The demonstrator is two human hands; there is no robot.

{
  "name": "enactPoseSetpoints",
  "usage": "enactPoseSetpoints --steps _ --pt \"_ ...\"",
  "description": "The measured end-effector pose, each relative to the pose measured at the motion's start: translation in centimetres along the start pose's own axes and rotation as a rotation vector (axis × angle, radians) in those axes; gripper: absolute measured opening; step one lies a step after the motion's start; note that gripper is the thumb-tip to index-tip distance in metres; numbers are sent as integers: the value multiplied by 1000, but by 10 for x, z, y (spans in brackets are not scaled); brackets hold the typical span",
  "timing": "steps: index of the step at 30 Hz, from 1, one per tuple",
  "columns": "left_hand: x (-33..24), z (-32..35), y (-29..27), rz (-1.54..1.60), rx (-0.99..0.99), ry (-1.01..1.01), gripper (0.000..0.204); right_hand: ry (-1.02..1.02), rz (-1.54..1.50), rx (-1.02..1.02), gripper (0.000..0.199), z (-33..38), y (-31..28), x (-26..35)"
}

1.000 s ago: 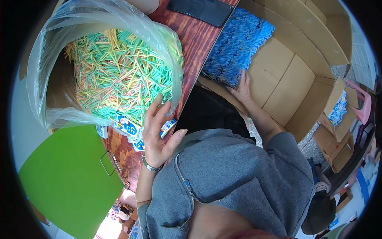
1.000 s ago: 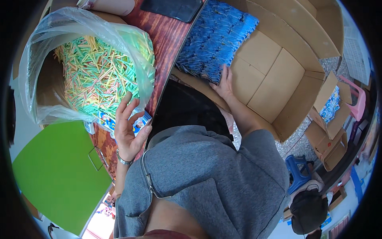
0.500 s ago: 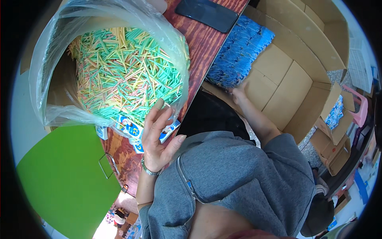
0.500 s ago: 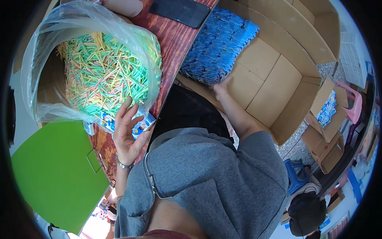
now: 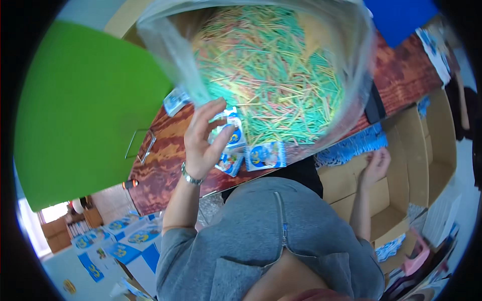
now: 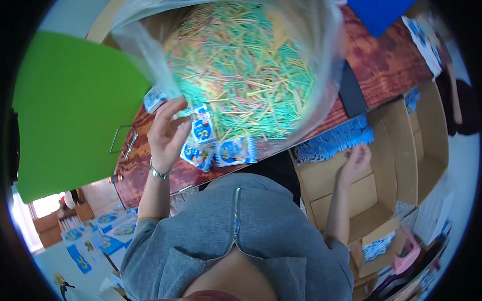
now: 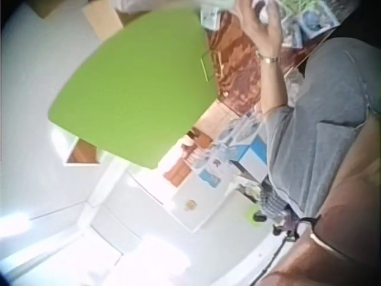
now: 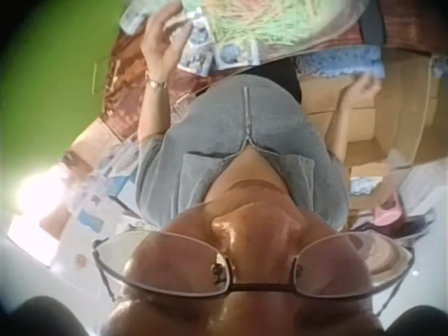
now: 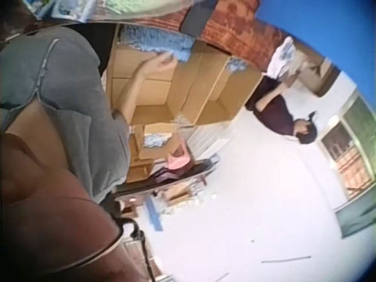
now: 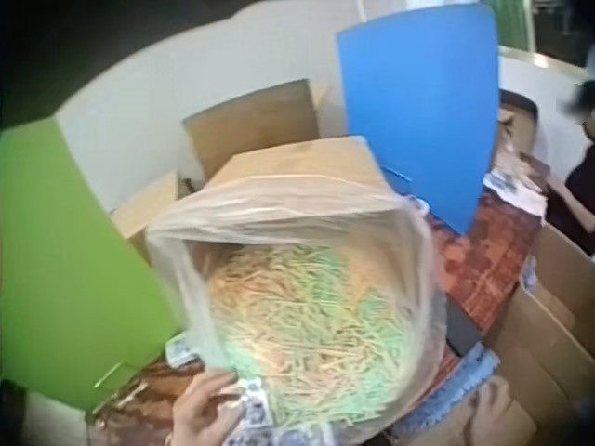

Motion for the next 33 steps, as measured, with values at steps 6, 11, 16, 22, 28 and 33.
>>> enactPoseSetpoints --steps 6,11,16,22,28,33 --pt "42 -2 -40 54 -213 -114 20 -658 48 879 12 5 175 226" --pt "75 1 -40 101 -194 -204 15 -1111 268 1302 31 90 333 210" --pt "105 13 -28 -191 -129 -247 22 -1253 632 1350 41 120 373 183" --pt "83 -4 -1 -525 -94 -17 16 -1210 663 1336 38 117 361 177" --pt "76 -37 -7 -345 -148 50 26 -1001 610 1368 21 96 353 174" --pt "96 -52 -13 -142 -56 -36 30 -1241 652 1246 12 71 343 195"
Point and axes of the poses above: each hand's wrist, its own z-axis away from the middle knuckle, its own y-axis out of the palm, x = y × z, the point moved 5 cm from there along -z, towards the middle knuckle, and after that the axes turned 4 degrees about -y, right-handed, at the moved point
